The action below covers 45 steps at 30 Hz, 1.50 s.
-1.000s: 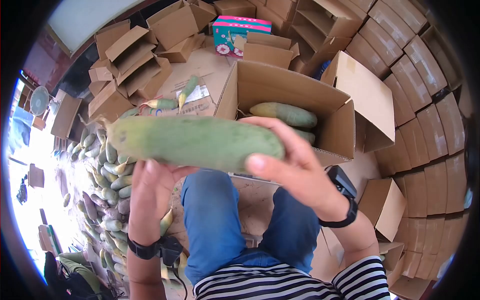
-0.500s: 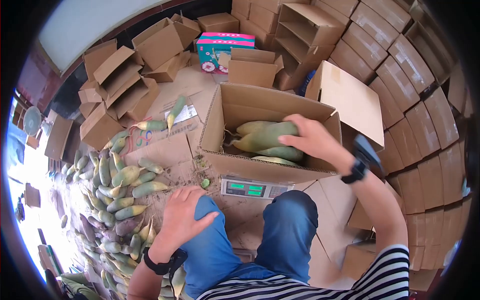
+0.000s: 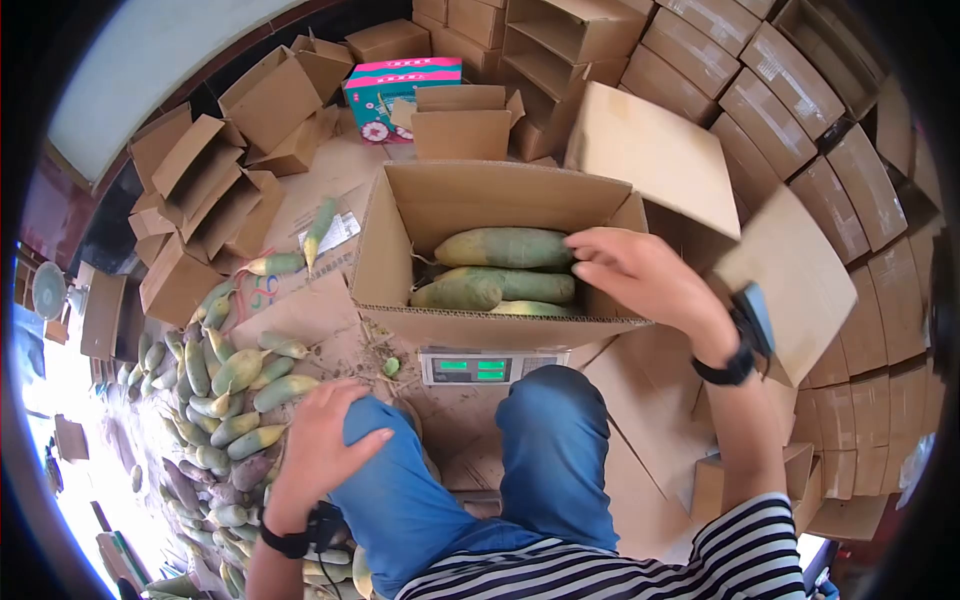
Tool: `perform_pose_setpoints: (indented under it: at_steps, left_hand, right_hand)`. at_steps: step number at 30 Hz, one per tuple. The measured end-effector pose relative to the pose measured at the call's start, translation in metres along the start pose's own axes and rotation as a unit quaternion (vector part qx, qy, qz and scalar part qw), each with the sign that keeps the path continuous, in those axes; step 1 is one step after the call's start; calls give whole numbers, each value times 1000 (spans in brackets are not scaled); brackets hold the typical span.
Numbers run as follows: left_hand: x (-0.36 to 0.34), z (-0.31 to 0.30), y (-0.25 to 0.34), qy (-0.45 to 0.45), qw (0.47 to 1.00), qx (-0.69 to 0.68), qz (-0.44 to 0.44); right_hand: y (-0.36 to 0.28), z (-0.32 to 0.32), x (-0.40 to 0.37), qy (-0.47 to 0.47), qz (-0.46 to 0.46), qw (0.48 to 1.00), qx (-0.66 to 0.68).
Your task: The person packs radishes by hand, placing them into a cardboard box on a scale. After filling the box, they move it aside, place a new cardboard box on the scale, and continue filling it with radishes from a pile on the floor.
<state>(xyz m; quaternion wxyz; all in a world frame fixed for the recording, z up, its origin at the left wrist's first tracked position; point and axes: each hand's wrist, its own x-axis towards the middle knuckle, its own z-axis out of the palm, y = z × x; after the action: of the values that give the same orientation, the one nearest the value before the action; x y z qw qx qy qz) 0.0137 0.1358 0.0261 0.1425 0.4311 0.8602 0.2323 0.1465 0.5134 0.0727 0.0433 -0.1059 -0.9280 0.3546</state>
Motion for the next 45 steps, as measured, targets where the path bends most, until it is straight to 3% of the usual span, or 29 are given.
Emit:
perform_pose_setpoints:
  at_steps: [1, 3, 5, 7, 11, 13, 15, 17, 19, 20, 21, 23, 25, 26, 28, 30, 33, 35, 37, 39, 41, 43, 45]
  left_hand:
    - [3, -7, 0, -47, 999, -22, -1]
    - [19, -31, 11, -7, 1000, 9, 25]
    - [54, -51, 18, 25, 995, -68, -61]
    - [99, -63, 19, 82, 995, -44, -46]
    - [151, -36, -11, 90, 991, 18, -102]
    - [167, -14, -32, 84, 991, 18, -102]
    - [165, 5, -54, 43, 994, -8, -105]
    - [164, 11, -66, 38, 995, -46, -78]
    - [162, 16, -65, 37, 994, -80, -58]
    - [164, 14, -63, 42, 995, -67, -52]
    - [166, 13, -61, 48, 996, -53, -46]
    - [167, 13, -61, 49, 997, -32, -40]
    - [162, 10, -59, 51, 998, -8, -39]
    - [160, 8, -53, 42, 997, -2, -58]
    - [159, 5, -45, 42, 996, 5, -77]
    - [159, 5, -41, 30, 994, 29, -103]
    - [160, 7, -45, 34, 993, 50, -105]
    - [159, 8, -45, 44, 994, 36, -89]
    - [161, 11, -44, 49, 996, 17, -66]
    - [162, 11, -44, 49, 996, 9, -67]
    - [161, 10, -43, 52, 996, 15, -68]
    - [161, 9, -42, 53, 996, 22, -67]
    - [159, 9, -41, 50, 997, 14, -60]
  right_hand:
    - [-3, -12, -20, 24, 24, 999, 41]
    - [-1, -26, -56, 90, 46, 992, 74]
    - [3, -40, -83, 113, 111, 984, 82]
    - [25, -45, -102, 125, 131, 979, 90]
    - [56, -35, -123, 117, 203, 966, 109]
    - [67, -31, -137, 126, 244, 960, 48]
    - [102, -23, -165, 134, 267, 928, -223]
    - [153, -19, -211, 196, 224, 868, -399]
    - [176, -17, -250, 175, 315, 837, -412]
    - [184, -16, -264, 102, 397, 858, -310]
    - [182, -6, -273, 105, 399, 857, -310]
    - [171, 15, -288, 161, 367, 904, -147]
    - [150, 23, -287, 145, 401, 902, -76]
    - [153, 31, -296, 150, 402, 893, -134]
    - [165, 37, -315, 74, 473, 854, -203]
    - [196, 45, -347, 94, 376, 883, -265]
    - [193, 16, -356, 122, 396, 867, -276]
    - [188, -20, -366, 242, 430, 849, -190]
    - [161, -76, -359, 274, 492, 808, -171]
    - [174, -96, -366, 462, 392, 791, 80]
    - [191, -98, -359, 493, 370, 777, 129]
    - [226, -77, -342, 589, 359, 682, 241]
    - [284, -44, -318, 597, 302, 657, 347]
